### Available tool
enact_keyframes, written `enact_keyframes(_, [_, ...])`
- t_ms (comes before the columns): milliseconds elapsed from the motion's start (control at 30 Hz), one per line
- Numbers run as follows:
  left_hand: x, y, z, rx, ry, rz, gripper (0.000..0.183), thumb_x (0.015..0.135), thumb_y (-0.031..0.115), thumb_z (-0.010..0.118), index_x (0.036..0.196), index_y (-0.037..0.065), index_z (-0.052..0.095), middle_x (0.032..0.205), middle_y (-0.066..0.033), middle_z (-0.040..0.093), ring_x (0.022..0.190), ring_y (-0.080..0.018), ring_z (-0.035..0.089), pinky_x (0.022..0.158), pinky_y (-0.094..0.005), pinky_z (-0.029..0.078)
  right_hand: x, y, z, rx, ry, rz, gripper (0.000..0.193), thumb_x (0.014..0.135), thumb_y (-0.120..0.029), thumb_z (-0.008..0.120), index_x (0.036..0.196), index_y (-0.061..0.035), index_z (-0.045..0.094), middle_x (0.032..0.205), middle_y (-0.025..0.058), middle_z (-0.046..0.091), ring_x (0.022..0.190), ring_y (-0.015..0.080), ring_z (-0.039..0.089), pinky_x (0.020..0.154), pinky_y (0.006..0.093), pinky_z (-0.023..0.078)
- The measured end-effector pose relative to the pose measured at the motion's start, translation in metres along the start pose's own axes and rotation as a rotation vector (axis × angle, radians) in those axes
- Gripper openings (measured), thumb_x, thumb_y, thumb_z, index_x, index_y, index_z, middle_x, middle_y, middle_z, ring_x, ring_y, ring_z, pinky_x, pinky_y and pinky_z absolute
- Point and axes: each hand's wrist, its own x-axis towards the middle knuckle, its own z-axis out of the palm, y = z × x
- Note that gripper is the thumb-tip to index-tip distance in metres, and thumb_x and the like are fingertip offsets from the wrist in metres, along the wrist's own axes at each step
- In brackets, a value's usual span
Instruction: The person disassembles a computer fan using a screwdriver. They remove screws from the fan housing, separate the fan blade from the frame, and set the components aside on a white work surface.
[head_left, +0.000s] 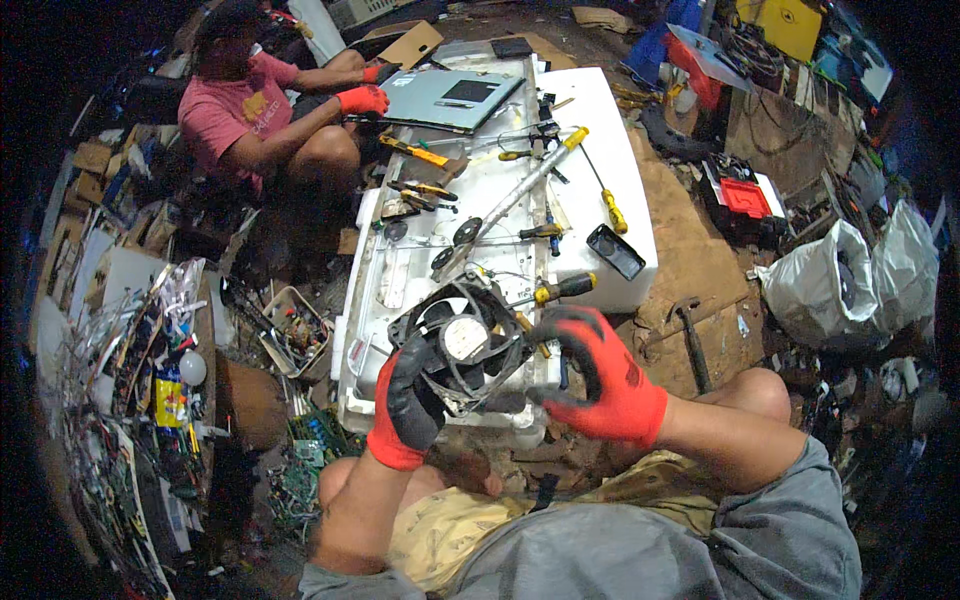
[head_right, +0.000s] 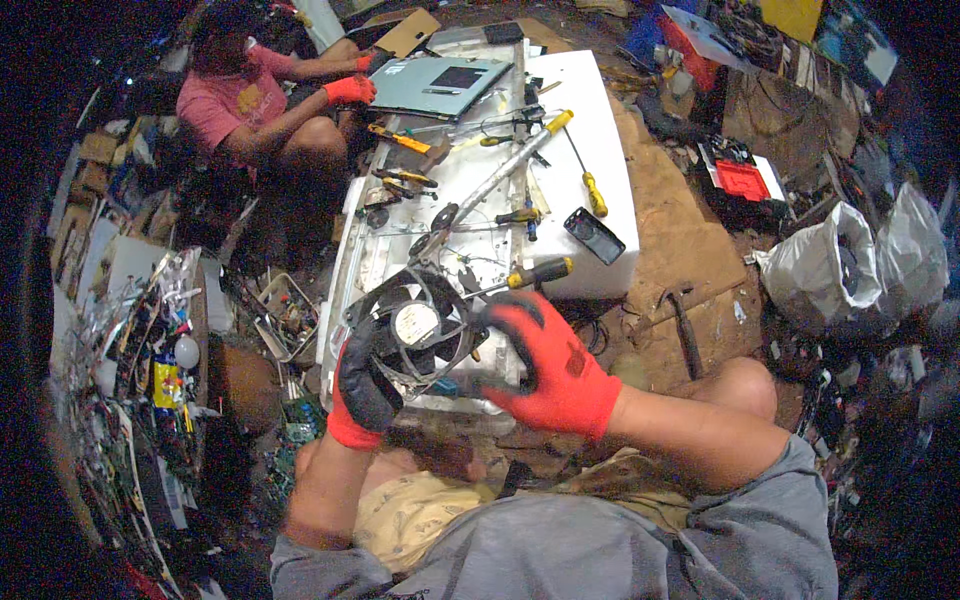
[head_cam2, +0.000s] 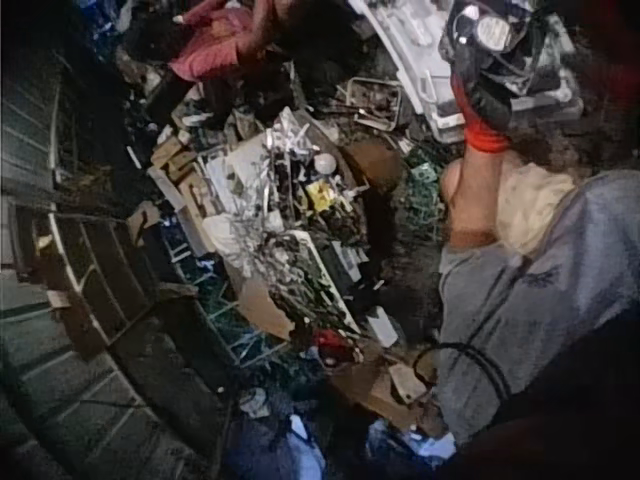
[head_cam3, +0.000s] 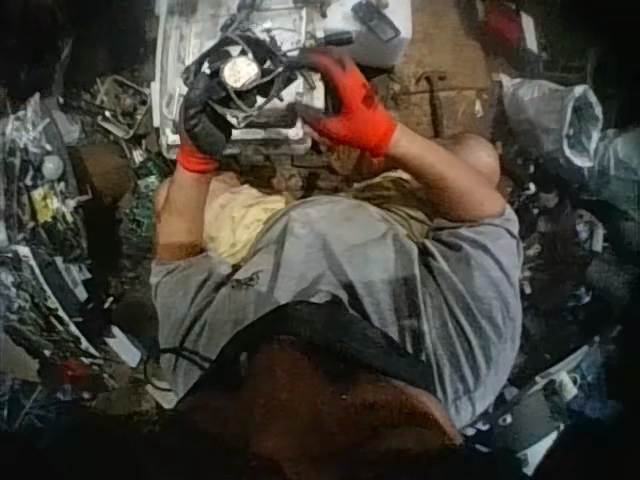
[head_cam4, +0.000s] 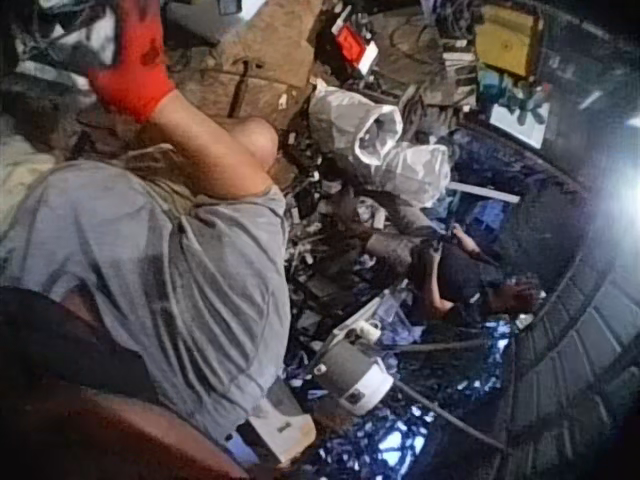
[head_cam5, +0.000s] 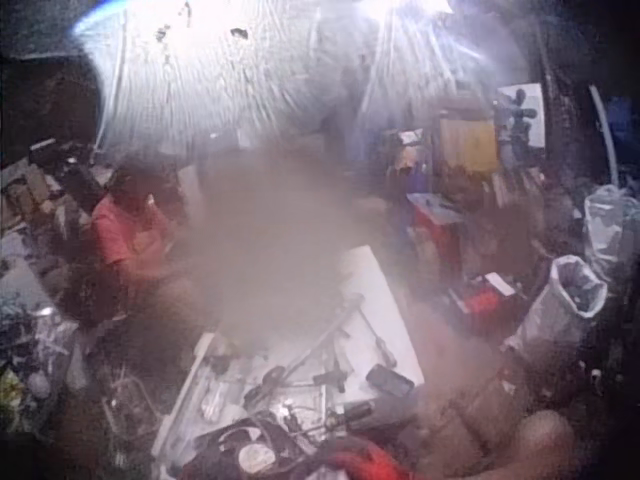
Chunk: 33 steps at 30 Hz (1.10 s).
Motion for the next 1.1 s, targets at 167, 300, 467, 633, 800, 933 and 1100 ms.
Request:
enact_keyframes(167, [-0.001,-0.007,0.010,-0.036,-0.026,-0.031,0.057,0.100,0.035,0.050,0.146,0.002,0.043,0.140,-0.0199,0.055,0.126,-0.0367,0.057,0.106,-0.0537,0.049,0.001,0.024,0.013,0.645,0.014,0.483,0.081,0.085,-0.018,0.077,0.151,-0.0051,0.033,0.143,0.0171,0.048,0.133,0.0283,0.047,0.113,0.0402,0.038])
enact_keyframes(300, [-0.007,-0.011,0.019,0.120,-0.005,-0.034,0.059,0.099,0.033,0.051,0.147,0.002,0.041,0.140,-0.0201,0.055,0.125,-0.0367,0.058,0.106,-0.0527,0.049,-0.002,0.027,0.020,0.674,-0.091,0.444,0.084,0.090,-0.017,0.071,0.156,-0.0012,0.022,0.152,0.0169,0.043,0.139,0.0253,0.044,0.115,0.0358,0.036])
enact_keyframes(467, [-0.014,-0.010,0.022,-0.026,-0.036,-0.030,0.055,0.102,0.030,0.047,0.145,-0.003,0.042,0.138,-0.0183,0.057,0.123,-0.0320,0.060,0.107,-0.0468,0.048,-0.006,0.022,0.015,0.617,-0.137,0.365,0.088,0.089,-0.014,0.069,0.158,-0.0003,0.016,0.156,0.0190,0.039,0.143,0.0246,0.038,0.117,0.0352,0.033])
enact_keyframes(633, [-0.005,-0.009,0.016,0.094,-0.091,-0.012,0.054,0.102,0.030,0.047,0.146,-0.001,0.041,0.140,-0.0181,0.055,0.125,-0.0329,0.058,0.106,-0.0482,0.049,-0.008,0.019,0.014,0.738,-0.170,0.464,0.087,0.087,-0.004,0.070,0.158,-0.0030,0.020,0.160,0.0120,0.033,0.147,0.0198,0.030,0.120,0.0360,0.026])
enact_keyframes(800, [-0.005,-0.012,0.014,-0.050,-0.106,-0.051,0.057,0.103,0.037,0.047,0.148,0.003,0.040,0.141,-0.0166,0.054,0.127,-0.0338,0.056,0.106,-0.0500,0.049,-0.009,0.019,0.014,0.730,-0.137,0.410,0.093,0.085,-0.012,0.071,0.159,-0.0022,0.016,0.155,0.0171,0.040,0.141,0.0231,0.040,0.115,0.0343,0.034])
enact_keyframes(933, [-0.004,-0.010,0.010,-0.045,-0.029,-0.097,0.059,0.103,0.042,0.047,0.148,0.004,0.041,0.141,-0.0159,0.055,0.126,-0.0332,0.056,0.107,-0.0499,0.048,-0.009,0.020,0.013,0.716,-0.217,0.491,0.092,0.083,-0.011,0.071,0.158,-0.0019,0.019,0.154,0.0172,0.041,0.139,0.0226,0.041,0.114,0.0342,0.035])
enact_keyframes(1100, [-0.005,-0.010,0.004,-0.032,-0.085,-0.058,0.060,0.103,0.045,0.047,0.147,0.005,0.041,0.142,-0.0151,0.054,0.127,-0.0329,0.056,0.107,-0.0493,0.048,-0.010,0.016,0.016,0.684,-0.209,0.476,0.092,0.082,-0.010,0.071,0.158,-0.0023,0.021,0.152,0.0171,0.043,0.134,0.0208,0.046,0.109,0.0343,0.042])
